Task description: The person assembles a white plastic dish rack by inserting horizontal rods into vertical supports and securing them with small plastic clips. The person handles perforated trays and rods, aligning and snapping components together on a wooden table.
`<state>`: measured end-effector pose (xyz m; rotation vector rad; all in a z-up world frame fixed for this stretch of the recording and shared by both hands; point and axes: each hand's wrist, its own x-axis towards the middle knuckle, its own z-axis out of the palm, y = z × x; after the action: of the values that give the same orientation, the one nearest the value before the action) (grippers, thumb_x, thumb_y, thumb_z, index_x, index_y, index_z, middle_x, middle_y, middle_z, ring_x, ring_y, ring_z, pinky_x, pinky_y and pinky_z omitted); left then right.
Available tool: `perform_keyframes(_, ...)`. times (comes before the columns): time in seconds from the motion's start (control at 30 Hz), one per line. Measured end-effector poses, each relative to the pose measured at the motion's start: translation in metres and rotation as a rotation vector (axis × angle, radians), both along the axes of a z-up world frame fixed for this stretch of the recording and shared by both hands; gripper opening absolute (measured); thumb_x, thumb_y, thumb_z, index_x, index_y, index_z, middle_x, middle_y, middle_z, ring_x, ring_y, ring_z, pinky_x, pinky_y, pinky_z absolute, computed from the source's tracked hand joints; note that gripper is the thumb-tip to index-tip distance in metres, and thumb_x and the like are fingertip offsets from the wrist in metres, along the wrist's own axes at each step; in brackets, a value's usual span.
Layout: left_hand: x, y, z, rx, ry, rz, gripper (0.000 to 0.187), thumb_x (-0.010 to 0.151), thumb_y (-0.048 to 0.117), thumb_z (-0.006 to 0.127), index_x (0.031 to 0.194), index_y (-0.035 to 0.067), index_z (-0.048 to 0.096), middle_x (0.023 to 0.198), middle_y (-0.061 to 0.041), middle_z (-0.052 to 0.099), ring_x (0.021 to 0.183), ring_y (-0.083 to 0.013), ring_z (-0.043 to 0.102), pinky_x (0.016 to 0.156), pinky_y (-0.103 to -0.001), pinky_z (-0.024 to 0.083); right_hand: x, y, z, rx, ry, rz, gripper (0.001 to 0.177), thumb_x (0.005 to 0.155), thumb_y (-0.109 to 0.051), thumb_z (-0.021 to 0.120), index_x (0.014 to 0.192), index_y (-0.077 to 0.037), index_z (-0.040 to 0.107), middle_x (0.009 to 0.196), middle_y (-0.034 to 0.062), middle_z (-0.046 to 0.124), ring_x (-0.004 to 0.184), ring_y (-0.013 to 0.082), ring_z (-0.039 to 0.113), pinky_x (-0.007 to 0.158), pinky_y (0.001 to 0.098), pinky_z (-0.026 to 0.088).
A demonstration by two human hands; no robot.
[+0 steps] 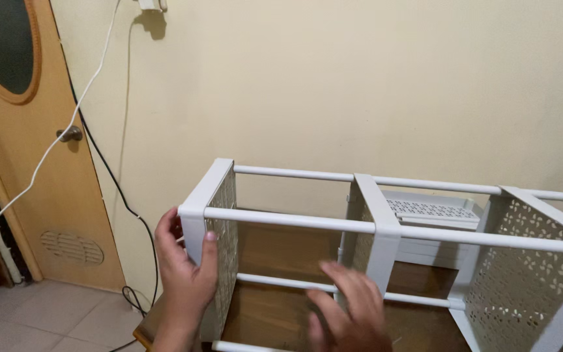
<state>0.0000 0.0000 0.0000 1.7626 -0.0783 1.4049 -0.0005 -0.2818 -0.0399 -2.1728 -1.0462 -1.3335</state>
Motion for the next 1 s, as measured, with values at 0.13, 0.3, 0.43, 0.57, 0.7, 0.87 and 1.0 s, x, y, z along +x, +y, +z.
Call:
perform_keyframes(0.13,-0.009,-0.009,0.031,0.037,-0.01,0.017,0.062,0.101,0.029,0.06,0.15,-0.001,0.037,0.132,-0.027,0.056,0.118,-0.0311,0.06,0.097,-0.044,0.05,-0.02,0.034,0.09,-0.073,-0.092,0.096,0.046,0.08,-0.013,0.07,0.124,-0.003,0.061,0.135,0.0234,0.058,0.133,0.0373,0.053,0.115,0.0557,0.034)
perform_keyframes(0.3,-0.014,-0.011,0.046,0.016,0.026,-0.063,0.042,0.1,0.024,0.058,0.136,0.003,0.049,0.102,-0.018,0.07,0.084,-0.0233,0.07,0.073,-0.038,0.056,-0.021,0.07,0.154,-0.151,-0.116,0.171,0.047,0.08,-0.015,0.071,0.123,0.0,0.059,0.126,0.0212,0.059,0.121,0.0372,0.057,0.102,0.0507,0.041)
perform_keyframes(0.43,-0.006,-0.01,0.044,-0.032,0.081,-0.087,0.042,0.098,0.024,0.06,0.135,0.008,0.049,0.085,-0.016,0.072,0.071,-0.0239,0.069,0.065,-0.036,0.055,-0.009,0.086,0.166,-0.304,0.1,0.064,0.042,0.086,-0.022,0.07,0.123,-0.006,0.06,0.107,0.0132,0.065,0.093,0.0327,0.065,0.078,0.0476,0.05)
perform_keyframes(0.57,0.007,-0.002,0.046,-0.004,0.137,-0.065,0.044,0.098,0.025,0.059,0.136,0.009,0.045,0.084,-0.017,0.071,0.07,-0.0243,0.071,0.064,-0.038,0.055,0.007,0.095,0.169,-0.34,0.153,-0.005,0.035,0.089,-0.028,0.069,0.118,-0.009,0.063,0.085,0.0086,0.066,0.073,0.0303,0.068,0.06,0.0458,0.053)
perform_keyframes(0.7,0.018,0.002,0.046,0.001,0.175,-0.058,0.043,0.1,0.026,0.058,0.138,0.01,0.043,0.085,-0.018,0.072,0.072,-0.0262,0.072,0.064,-0.039,0.055,0.019,0.1,0.165,-0.35,0.139,-0.037,0.03,0.089,-0.029,0.068,0.112,-0.009,0.063,0.085,0.0093,0.065,0.072,0.0309,0.068,0.058,0.0463,0.053)
perform_keyframes(0.87,0.022,0.004,0.046,0.004,0.178,-0.056,0.043,0.1,0.024,0.059,0.138,0.01,0.045,0.091,-0.019,0.072,0.077,-0.0285,0.072,0.069,-0.04,0.056,0.027,0.114,0.165,-0.401,0.117,-0.1,0.024,0.094,-0.031,0.066,0.099,-0.008,0.062,0.084,0.0105,0.066,0.073,0.0315,0.069,0.061,0.0467,0.053)
perform_keyframes(1.0,0.017,0.006,0.05,0.172,0.007,0.011,0.045,0.097,0.016,0.063,0.138,0.006,0.048,0.116,-0.026,0.064,0.101,-0.0337,0.067,0.083,-0.043,0.054,0.033,0.127,0.164,-0.437,0.142,-0.101,0.025,0.098,-0.032,0.061,0.098,-0.007,0.061,0.085,0.0118,0.067,0.073,0.0314,0.069,0.062,0.0463,0.053)
